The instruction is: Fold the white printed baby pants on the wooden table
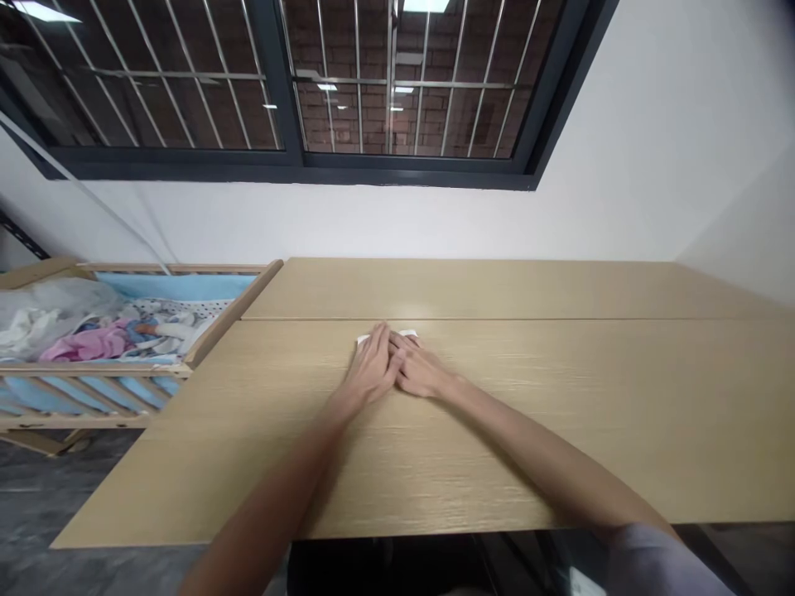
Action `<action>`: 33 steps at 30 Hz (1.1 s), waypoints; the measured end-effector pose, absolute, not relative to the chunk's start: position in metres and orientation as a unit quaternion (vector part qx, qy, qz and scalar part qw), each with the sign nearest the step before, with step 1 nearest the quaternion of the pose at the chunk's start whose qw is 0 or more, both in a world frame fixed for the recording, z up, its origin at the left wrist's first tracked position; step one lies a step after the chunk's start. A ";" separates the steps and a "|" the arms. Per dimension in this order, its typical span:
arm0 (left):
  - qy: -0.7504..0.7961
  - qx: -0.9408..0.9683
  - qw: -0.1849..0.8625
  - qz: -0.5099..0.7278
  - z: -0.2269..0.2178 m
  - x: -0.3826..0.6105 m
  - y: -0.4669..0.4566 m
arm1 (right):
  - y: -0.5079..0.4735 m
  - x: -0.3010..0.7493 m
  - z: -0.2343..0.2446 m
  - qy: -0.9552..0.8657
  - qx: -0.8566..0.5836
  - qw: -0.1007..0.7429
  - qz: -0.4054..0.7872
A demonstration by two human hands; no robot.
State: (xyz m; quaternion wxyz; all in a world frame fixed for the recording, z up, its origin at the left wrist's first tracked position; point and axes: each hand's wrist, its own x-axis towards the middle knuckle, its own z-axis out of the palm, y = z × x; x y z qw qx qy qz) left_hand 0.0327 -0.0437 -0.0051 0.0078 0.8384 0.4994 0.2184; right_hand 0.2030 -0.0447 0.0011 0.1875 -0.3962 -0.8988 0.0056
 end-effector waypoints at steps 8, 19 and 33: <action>0.524 0.838 0.068 0.135 -0.027 0.029 -0.050 | -0.050 0.212 -0.015 -0.882 -0.452 0.130 0.034; 0.482 0.861 -0.011 0.164 -0.004 0.007 -0.053 | -0.050 0.246 -0.015 -0.880 -0.422 0.199 0.090; 0.535 0.819 -0.013 0.205 0.022 0.005 -0.055 | -0.013 0.240 -0.003 -0.815 -0.448 0.313 0.195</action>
